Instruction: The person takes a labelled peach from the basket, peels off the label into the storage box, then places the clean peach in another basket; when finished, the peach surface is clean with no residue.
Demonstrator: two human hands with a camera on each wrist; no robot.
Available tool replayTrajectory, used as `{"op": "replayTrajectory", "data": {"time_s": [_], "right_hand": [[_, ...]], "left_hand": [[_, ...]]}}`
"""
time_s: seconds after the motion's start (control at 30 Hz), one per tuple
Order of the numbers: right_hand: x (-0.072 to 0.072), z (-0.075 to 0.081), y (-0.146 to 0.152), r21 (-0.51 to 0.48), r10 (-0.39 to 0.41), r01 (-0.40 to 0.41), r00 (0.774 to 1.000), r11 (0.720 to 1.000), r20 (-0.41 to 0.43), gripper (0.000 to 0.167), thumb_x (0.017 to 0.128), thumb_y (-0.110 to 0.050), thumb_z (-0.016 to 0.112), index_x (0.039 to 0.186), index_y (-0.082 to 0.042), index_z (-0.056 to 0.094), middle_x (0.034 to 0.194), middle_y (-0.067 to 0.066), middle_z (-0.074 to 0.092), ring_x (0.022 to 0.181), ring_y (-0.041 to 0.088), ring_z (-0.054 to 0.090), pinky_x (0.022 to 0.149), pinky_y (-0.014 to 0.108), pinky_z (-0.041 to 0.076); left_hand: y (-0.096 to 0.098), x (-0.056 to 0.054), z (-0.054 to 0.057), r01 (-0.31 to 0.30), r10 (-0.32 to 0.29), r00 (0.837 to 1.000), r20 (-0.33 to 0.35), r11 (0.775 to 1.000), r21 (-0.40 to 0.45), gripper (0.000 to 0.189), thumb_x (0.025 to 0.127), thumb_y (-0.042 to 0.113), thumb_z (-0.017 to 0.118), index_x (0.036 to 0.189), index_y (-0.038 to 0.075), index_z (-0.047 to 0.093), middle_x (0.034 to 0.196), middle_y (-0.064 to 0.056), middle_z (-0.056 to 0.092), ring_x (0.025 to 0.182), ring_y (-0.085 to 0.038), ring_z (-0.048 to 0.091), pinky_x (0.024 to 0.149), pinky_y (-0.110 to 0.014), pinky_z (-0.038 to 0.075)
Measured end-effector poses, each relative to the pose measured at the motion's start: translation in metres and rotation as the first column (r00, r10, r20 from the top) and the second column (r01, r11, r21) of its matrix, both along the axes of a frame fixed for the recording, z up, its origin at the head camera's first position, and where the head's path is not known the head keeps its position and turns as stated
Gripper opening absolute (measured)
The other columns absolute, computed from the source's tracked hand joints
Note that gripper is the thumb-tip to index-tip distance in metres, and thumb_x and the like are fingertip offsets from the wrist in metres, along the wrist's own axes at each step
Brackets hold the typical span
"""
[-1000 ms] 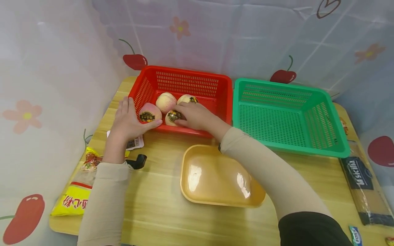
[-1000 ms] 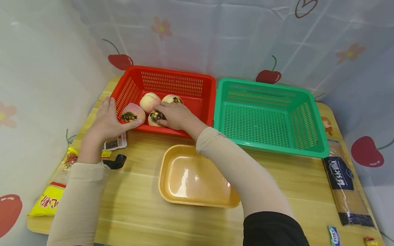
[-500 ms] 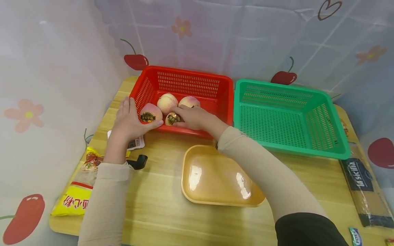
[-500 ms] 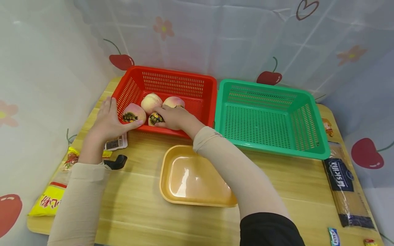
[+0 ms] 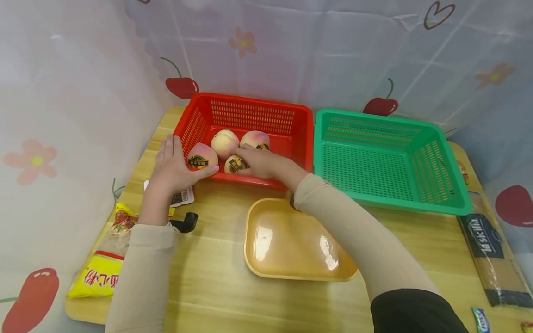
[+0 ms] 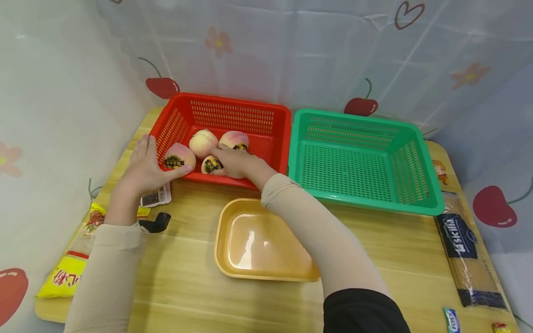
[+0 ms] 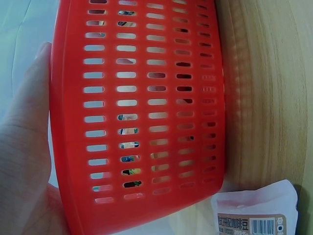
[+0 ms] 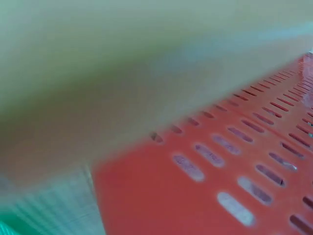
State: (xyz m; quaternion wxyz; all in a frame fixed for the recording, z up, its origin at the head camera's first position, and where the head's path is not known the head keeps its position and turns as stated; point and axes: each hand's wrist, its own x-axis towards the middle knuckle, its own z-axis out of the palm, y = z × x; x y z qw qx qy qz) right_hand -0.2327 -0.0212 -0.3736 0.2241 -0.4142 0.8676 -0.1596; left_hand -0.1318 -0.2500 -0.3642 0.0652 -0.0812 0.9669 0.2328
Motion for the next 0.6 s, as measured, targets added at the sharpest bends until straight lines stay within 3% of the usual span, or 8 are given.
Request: {"op": "replayTrajectory", "data": {"time_s": [0.13,0.33,0.5,0.6], "right_hand": [[0.0,-0.005,0.001,0.005,-0.028,0.028,0.999,1.0,-0.043,0.062,0.094,-0.04,0.066,0.149,-0.024,0.042,0.131,0.008,0.044,0.117,0.024,0.052,0.109,0.045,0.043],[-0.001,-0.006,0.003,-0.05,-0.026,0.024,0.998,0.998,-0.053,0.056,0.094,-0.038,0.067,0.143,-0.02,0.047,0.126,0.004,0.055,0.114,0.018,0.055,0.107,0.038,0.045],[0.001,0.002,0.01,-0.144,-0.016,0.014,1.0,0.989,-0.007,0.05,0.093,-0.035,0.068,0.137,-0.018,0.05,0.112,-0.003,0.06,0.102,0.013,0.057,0.096,0.03,0.049],[0.003,0.012,0.016,-0.194,-0.033,0.036,0.999,0.98,0.021,0.053,0.094,-0.033,0.066,0.141,-0.016,0.048,0.118,-0.003,0.057,0.106,0.013,0.055,0.094,0.029,0.049]], "left_hand": [[0.001,0.0,0.0,0.005,-0.005,1.0,0.003,1.0,-0.005,0.14,0.071,0.087,0.056,0.156,-0.001,-0.012,0.164,-0.019,-0.02,0.152,-0.044,-0.011,0.121,-0.064,0.007],[0.002,0.0,-0.001,0.003,-0.003,1.0,0.002,1.0,0.008,0.14,0.071,0.087,0.056,0.156,0.0,-0.014,0.164,-0.019,-0.02,0.152,-0.045,-0.01,0.12,-0.066,0.009],[0.001,0.001,-0.001,-0.001,0.001,1.0,0.001,1.0,0.011,0.14,0.071,0.087,0.057,0.155,0.0,-0.014,0.164,-0.02,-0.02,0.152,-0.045,-0.01,0.12,-0.066,0.009],[-0.001,0.002,-0.001,-0.004,0.004,1.0,-0.001,1.0,0.011,0.14,0.071,0.087,0.057,0.155,0.001,-0.015,0.164,-0.019,-0.02,0.152,-0.046,-0.009,0.12,-0.067,0.01]]}}
